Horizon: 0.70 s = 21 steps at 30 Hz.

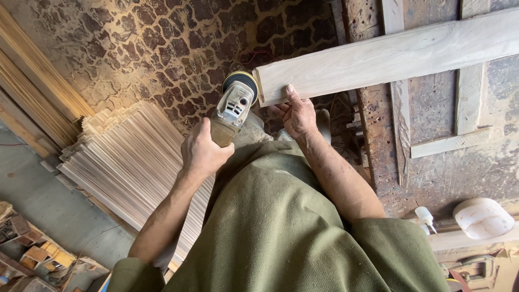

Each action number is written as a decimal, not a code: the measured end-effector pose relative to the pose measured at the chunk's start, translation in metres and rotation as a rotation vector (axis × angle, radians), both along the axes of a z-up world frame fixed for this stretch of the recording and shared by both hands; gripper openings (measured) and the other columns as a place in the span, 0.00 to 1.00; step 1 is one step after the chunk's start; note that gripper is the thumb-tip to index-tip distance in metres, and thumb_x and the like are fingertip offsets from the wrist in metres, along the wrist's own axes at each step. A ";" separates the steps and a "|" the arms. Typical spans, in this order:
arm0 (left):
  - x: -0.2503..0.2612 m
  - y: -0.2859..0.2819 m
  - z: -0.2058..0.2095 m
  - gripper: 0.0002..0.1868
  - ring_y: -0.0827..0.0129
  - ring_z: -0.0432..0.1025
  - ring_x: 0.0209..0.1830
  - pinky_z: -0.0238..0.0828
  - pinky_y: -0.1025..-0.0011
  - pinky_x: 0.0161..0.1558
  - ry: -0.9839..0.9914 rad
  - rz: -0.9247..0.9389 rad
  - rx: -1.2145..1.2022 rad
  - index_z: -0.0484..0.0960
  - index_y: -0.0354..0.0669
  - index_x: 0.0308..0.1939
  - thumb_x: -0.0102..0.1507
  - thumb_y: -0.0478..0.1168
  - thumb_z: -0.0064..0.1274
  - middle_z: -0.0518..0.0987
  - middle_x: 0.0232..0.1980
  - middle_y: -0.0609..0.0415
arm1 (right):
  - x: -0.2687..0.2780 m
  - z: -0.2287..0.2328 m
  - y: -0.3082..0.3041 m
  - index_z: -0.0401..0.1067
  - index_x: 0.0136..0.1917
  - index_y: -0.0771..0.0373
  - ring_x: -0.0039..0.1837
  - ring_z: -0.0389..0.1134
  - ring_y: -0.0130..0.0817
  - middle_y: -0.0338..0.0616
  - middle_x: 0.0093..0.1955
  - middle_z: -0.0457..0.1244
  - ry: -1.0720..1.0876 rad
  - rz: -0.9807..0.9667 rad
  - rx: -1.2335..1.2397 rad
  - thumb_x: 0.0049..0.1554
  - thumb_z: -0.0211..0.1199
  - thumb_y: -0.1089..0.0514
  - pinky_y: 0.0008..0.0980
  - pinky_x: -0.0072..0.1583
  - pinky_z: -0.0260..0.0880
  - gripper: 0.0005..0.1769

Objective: The recorder is sanding a wooden plank using a handheld power tool and filling cracks with glue and sawdust.

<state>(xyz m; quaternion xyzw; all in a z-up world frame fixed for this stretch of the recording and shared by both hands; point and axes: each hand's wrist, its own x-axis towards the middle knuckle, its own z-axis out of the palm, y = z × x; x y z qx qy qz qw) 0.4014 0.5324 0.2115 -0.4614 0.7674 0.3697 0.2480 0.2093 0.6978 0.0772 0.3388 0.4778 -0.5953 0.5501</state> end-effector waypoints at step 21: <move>0.059 -0.057 0.006 0.39 0.53 0.78 0.43 0.75 0.57 0.47 0.126 0.297 -0.029 0.74 0.35 0.56 0.46 0.47 0.72 0.82 0.46 0.41 | 0.046 0.075 -0.017 0.77 0.60 0.61 0.61 0.72 0.37 0.47 0.60 0.71 0.324 0.912 -0.019 0.62 0.62 0.48 0.37 0.63 0.73 0.19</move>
